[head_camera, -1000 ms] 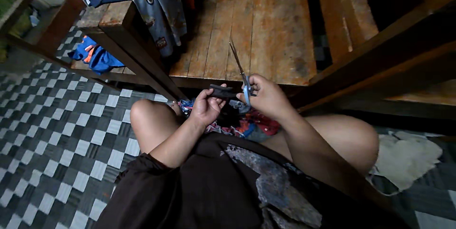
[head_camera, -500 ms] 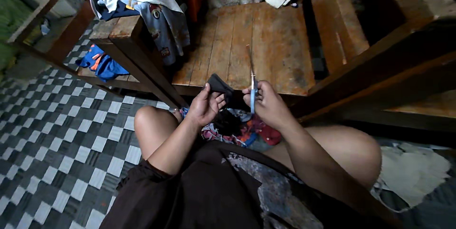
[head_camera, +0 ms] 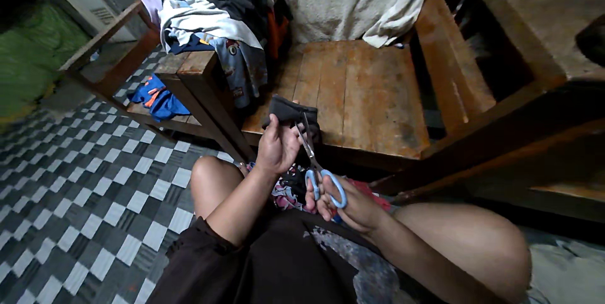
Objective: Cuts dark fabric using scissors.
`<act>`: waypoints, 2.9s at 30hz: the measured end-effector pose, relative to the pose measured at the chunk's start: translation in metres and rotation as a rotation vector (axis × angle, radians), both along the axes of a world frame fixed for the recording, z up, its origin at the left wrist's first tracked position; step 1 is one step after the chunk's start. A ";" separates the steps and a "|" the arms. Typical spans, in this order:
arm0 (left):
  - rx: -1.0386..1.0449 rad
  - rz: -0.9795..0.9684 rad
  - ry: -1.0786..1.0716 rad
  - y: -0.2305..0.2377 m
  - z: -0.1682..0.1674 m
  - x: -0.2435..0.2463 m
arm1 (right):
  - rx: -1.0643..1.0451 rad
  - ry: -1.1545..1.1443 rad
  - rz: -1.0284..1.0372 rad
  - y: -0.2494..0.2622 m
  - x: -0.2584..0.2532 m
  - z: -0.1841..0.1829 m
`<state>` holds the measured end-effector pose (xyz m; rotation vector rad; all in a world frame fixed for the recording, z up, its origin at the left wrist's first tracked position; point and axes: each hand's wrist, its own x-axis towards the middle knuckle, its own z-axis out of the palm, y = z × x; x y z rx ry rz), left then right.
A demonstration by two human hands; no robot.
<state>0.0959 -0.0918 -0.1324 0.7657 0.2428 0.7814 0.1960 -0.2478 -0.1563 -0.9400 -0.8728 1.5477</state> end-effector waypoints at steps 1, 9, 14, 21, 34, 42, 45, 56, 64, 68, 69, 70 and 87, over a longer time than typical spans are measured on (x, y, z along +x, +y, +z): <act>0.027 -0.012 -0.002 -0.002 -0.001 0.000 | 0.006 0.004 -0.018 0.001 0.000 0.000; 0.156 -0.123 0.011 -0.023 -0.006 -0.001 | 0.092 -0.026 -0.196 0.004 0.002 0.001; 0.158 -0.136 0.016 -0.027 -0.006 0.002 | 0.121 -0.068 -0.240 0.003 0.004 0.001; 0.162 -0.147 0.015 -0.027 -0.003 0.003 | 0.140 -0.101 -0.297 0.001 0.002 0.002; -0.049 0.226 0.157 -0.022 0.022 0.004 | 0.035 -0.136 -0.326 0.002 0.002 0.011; 0.085 0.160 0.289 -0.006 0.047 -0.019 | 0.052 -0.226 -0.125 -0.003 0.016 0.010; 0.151 0.069 0.298 -0.003 0.053 -0.027 | 0.096 -0.242 -0.089 -0.004 0.020 0.008; 0.220 -0.100 0.428 -0.003 0.067 -0.034 | 0.153 -0.264 -0.085 -0.005 0.022 0.007; 0.211 -0.052 0.462 0.002 0.072 -0.029 | 0.123 -0.229 -0.124 -0.005 0.020 0.010; 0.182 0.019 0.454 0.004 0.071 -0.029 | 0.113 -0.229 -0.143 -0.005 0.019 0.011; 0.180 0.031 0.444 0.005 0.070 -0.029 | 0.112 -0.227 -0.145 -0.005 0.019 0.011; 0.180 0.044 0.427 0.005 0.068 -0.029 | 0.111 -0.224 -0.144 -0.004 0.019 0.011; 0.273 -0.034 0.389 -0.009 0.061 -0.026 | 0.157 -0.161 -0.163 -0.003 0.017 0.005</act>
